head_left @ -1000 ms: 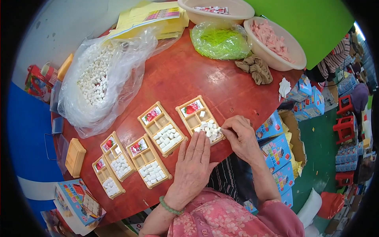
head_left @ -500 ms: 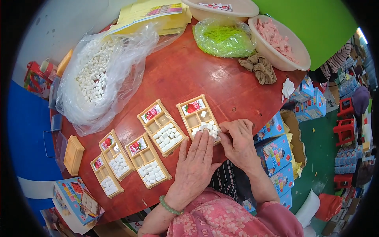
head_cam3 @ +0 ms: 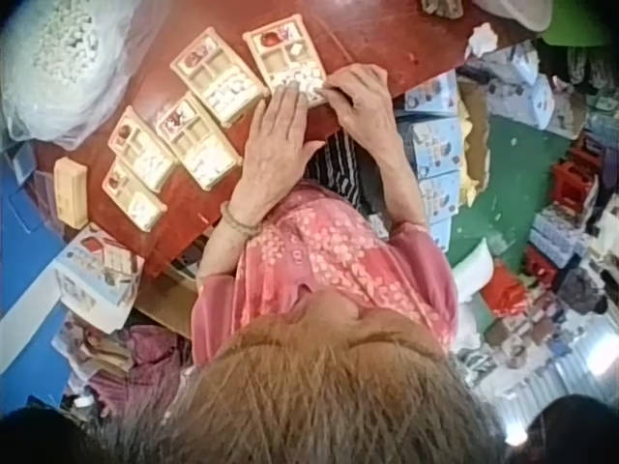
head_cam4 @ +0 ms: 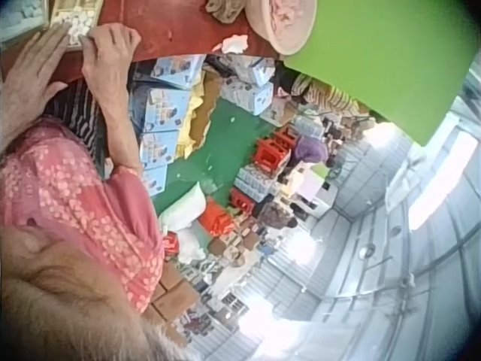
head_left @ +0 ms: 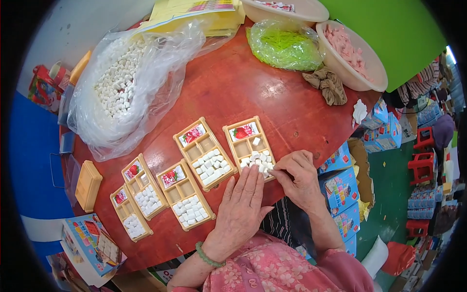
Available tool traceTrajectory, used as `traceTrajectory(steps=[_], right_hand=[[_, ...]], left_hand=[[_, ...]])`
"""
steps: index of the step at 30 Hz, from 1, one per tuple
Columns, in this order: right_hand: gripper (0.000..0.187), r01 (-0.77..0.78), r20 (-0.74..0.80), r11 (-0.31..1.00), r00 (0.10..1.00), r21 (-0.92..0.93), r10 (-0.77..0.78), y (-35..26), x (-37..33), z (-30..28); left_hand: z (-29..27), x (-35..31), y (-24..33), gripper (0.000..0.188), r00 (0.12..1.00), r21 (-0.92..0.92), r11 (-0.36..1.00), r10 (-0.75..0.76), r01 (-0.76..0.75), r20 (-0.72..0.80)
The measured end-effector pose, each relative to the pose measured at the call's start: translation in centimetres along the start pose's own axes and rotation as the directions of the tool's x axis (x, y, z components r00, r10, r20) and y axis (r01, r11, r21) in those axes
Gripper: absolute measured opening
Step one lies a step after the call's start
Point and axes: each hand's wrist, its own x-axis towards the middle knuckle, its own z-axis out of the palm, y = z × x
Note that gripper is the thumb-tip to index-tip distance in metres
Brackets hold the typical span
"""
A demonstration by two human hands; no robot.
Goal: Packaging toy food items into plastic trays, labeling them, and placing them into boxes.
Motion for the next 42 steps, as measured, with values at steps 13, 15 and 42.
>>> traceTrajectory(steps=[13,15,42], right_hand=[[0.012,0.01,0.039,0.992,0.999,-0.128,-0.005,-1.2,0.5,-0.2],[0.016,0.02,0.106,0.987,0.994,-0.161,-0.003,-1.6,0.6,-0.9],[0.03,0.094,0.133,0.985,0.988,-0.143,-0.075,-3.3,1.0,-0.1]], left_hand=[[0.0,-0.2,-0.1,0.072,1.0,-0.017,1.0,-0.018,0.018,0.019],[-0.2,-0.3,-0.2,0.072,1.0,-0.013,1.0,-0.017,0.017,0.024],[-1.0,-1.8,-0.6,0.072,0.999,-0.03,1.0,0.006,-0.007,-0.044]])
